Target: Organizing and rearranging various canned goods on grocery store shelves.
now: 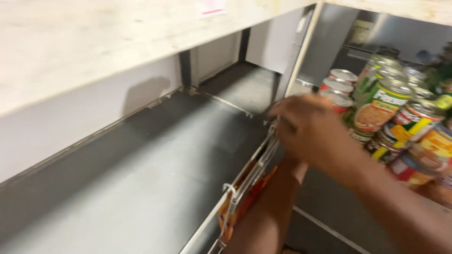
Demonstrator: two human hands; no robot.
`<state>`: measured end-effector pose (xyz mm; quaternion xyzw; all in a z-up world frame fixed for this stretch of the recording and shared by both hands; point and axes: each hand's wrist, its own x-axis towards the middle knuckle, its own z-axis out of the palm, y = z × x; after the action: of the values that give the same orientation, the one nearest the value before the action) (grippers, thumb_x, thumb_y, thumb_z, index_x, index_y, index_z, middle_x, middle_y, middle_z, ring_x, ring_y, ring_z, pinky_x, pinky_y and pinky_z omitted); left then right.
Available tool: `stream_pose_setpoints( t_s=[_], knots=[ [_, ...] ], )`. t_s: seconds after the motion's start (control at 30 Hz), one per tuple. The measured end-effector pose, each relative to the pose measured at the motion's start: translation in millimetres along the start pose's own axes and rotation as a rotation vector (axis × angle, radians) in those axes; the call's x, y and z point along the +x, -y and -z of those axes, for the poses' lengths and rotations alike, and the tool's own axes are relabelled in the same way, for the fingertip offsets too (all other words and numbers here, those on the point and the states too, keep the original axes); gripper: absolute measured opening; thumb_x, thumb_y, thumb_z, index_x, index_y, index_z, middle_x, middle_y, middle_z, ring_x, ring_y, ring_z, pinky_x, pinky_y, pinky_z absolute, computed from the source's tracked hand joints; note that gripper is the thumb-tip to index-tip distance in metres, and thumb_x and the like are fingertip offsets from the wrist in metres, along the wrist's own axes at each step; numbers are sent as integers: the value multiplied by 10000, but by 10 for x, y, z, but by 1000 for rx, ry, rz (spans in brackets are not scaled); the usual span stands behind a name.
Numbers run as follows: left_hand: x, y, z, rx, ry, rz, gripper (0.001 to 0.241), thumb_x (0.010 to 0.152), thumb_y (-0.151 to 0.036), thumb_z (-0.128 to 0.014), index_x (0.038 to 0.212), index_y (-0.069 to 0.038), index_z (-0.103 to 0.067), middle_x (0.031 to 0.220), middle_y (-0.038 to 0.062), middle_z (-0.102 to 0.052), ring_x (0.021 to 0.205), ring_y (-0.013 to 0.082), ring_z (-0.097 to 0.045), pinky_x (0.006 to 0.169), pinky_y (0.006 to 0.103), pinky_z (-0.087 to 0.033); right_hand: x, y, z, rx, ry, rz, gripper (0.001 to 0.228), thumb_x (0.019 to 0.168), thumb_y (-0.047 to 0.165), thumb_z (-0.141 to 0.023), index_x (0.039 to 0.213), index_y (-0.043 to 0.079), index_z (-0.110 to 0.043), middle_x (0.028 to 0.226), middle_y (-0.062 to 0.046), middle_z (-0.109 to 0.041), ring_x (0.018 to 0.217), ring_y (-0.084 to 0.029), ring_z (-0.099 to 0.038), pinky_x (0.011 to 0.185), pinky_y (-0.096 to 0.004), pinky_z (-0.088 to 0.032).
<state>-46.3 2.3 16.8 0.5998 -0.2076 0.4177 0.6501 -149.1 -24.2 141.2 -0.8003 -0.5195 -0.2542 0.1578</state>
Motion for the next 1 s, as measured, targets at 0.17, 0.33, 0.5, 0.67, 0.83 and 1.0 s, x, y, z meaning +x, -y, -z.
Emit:
stream_pose_setpoints(
  t_s=[0.17, 0.33, 0.5, 0.67, 0.83, 1.0],
  knots=[
    [12, -45, -85, 410, 131, 122, 402, 955, -137, -611, 1289, 78, -549, 1220, 269, -636, 1123, 390, -633, 949, 466, -529, -22, 641, -506, 344, 40, 90, 281, 933, 246, -656, 1128, 51, -708, 1236, -169, -700, 1172, -367, -647, 1007, -456, -497],
    [142, 93, 241, 855, 202, 308, 447, 942, -134, -619, 1322, 85, -529, 1231, 253, -628, 1123, 344, -614, 951, 452, -519, -91, 899, -922, 489, 156, 278, 372, 964, 260, -678, 1254, 28, -658, 1408, -242, -585, 1291, -446, -504, 996, -484, -419],
    [-179, -97, 659, 881, 166, 283, 444, 900, -124, -608, 1307, 51, -568, 1229, 242, -651, 1099, 354, -641, 936, 458, -533, -175, 839, -1319, 374, 165, 229, 353, 955, 330, -602, 1191, 73, -660, 1319, -157, -651, 1261, -354, -595, 1085, -433, -452],
    [-1011, -661, 837, 939, 144, 331, 452, 858, -113, -598, 1291, 16, -606, 1227, 231, -673, 1075, 364, -668, 921, 464, -547, -40, 877, -1021, 460, 152, 264, 355, 943, 286, -574, 1195, 63, -686, 1349, -166, -642, 1291, -340, -584, 1080, -426, -439],
    [-1889, -1305, 759, 956, 142, 333, 471, 816, -103, -589, 1276, -20, -643, 1225, 220, -696, 1051, 373, -695, 906, 470, -562, -63, 1002, -921, 454, 283, 99, 348, 927, 252, -578, 1211, 100, -710, 1369, -122, -646, 1263, -330, -591, 1065, -425, -445],
    [-2374, -2493, 821, 927, 193, 316, 499, 773, -92, -581, 1261, -58, -679, 1223, 208, -718, 1027, 381, -724, 891, 476, -577, -144, 904, -1022, 396, 222, 138, 329, 951, 273, -594, 1201, 133, -757, 1283, -134, -701, 1180, -362, -644, 993, -442, -501]
  ],
)
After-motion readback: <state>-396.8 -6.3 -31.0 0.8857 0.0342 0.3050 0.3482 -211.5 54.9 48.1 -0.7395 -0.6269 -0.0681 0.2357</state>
